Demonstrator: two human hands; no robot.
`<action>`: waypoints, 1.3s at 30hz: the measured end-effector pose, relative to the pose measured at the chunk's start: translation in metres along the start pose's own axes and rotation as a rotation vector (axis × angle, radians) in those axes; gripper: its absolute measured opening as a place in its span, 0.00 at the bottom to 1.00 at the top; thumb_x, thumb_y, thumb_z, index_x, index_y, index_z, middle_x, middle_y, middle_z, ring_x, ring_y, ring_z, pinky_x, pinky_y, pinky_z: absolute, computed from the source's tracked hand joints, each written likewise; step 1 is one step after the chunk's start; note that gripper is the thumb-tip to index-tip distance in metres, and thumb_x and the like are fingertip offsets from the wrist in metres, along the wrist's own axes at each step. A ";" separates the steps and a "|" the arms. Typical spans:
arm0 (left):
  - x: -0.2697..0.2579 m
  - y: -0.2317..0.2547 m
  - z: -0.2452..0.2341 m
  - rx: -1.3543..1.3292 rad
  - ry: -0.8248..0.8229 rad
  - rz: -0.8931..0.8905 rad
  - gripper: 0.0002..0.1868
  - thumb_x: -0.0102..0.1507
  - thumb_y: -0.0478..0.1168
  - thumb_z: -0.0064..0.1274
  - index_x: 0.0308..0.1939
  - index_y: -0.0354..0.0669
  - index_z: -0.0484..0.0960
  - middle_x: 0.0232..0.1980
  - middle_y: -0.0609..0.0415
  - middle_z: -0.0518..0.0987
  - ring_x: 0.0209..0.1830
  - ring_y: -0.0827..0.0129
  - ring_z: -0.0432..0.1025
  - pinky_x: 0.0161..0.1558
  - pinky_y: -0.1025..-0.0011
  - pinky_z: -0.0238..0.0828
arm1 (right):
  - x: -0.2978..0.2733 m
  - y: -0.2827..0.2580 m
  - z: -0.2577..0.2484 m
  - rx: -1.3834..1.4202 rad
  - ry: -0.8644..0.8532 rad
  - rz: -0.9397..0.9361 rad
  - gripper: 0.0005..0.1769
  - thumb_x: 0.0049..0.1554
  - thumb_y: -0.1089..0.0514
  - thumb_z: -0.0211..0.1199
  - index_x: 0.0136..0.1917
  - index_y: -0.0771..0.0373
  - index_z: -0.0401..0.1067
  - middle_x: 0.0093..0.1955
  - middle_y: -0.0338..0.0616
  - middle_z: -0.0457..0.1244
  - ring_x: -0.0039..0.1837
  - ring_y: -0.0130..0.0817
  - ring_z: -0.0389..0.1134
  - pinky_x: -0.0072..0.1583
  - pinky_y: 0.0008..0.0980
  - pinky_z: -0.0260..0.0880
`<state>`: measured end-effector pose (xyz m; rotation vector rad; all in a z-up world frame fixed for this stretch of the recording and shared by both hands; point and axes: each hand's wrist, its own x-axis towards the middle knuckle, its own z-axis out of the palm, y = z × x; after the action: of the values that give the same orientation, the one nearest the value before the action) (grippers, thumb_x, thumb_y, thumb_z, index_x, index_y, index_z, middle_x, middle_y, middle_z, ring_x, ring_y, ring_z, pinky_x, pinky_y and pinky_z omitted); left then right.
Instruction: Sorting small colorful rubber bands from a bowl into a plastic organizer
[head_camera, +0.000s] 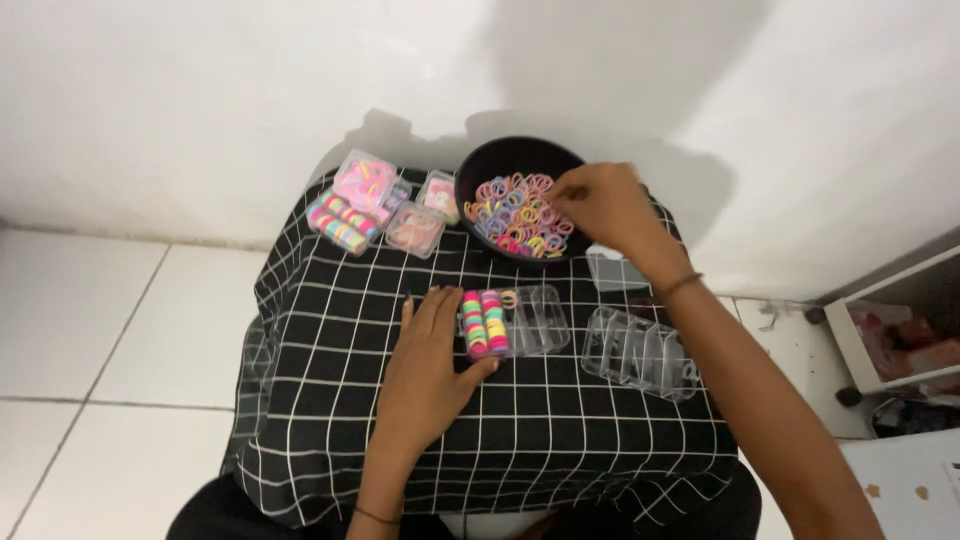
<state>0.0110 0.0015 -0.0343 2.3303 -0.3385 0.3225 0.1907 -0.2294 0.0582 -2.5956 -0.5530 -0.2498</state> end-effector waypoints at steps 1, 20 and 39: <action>0.000 0.000 0.000 0.005 -0.001 0.010 0.46 0.56 0.50 0.67 0.71 0.32 0.62 0.73 0.41 0.64 0.77 0.50 0.52 0.76 0.48 0.34 | 0.008 0.006 0.009 0.002 0.010 0.002 0.03 0.54 0.58 0.71 0.43 0.52 0.84 0.42 0.34 0.74 0.45 0.25 0.75 0.55 0.28 0.77; 0.002 0.000 -0.002 -0.032 0.008 0.005 0.45 0.55 0.47 0.68 0.69 0.34 0.63 0.72 0.43 0.66 0.76 0.51 0.53 0.77 0.49 0.32 | 0.049 0.015 0.060 -0.122 0.048 -0.309 0.12 0.52 0.70 0.58 0.37 0.62 0.82 0.36 0.47 0.72 0.40 0.45 0.73 0.45 0.44 0.74; 0.001 0.002 -0.003 -0.015 0.038 0.040 0.44 0.55 0.48 0.68 0.68 0.33 0.64 0.70 0.43 0.67 0.74 0.51 0.56 0.76 0.47 0.37 | -0.024 -0.048 0.000 0.262 0.041 -0.019 0.09 0.54 0.62 0.75 0.48 0.55 0.79 0.38 0.35 0.70 0.43 0.22 0.71 0.46 0.24 0.73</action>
<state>0.0109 0.0019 -0.0303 2.3019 -0.3679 0.3816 0.1484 -0.1990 0.0718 -2.3280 -0.5558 -0.2204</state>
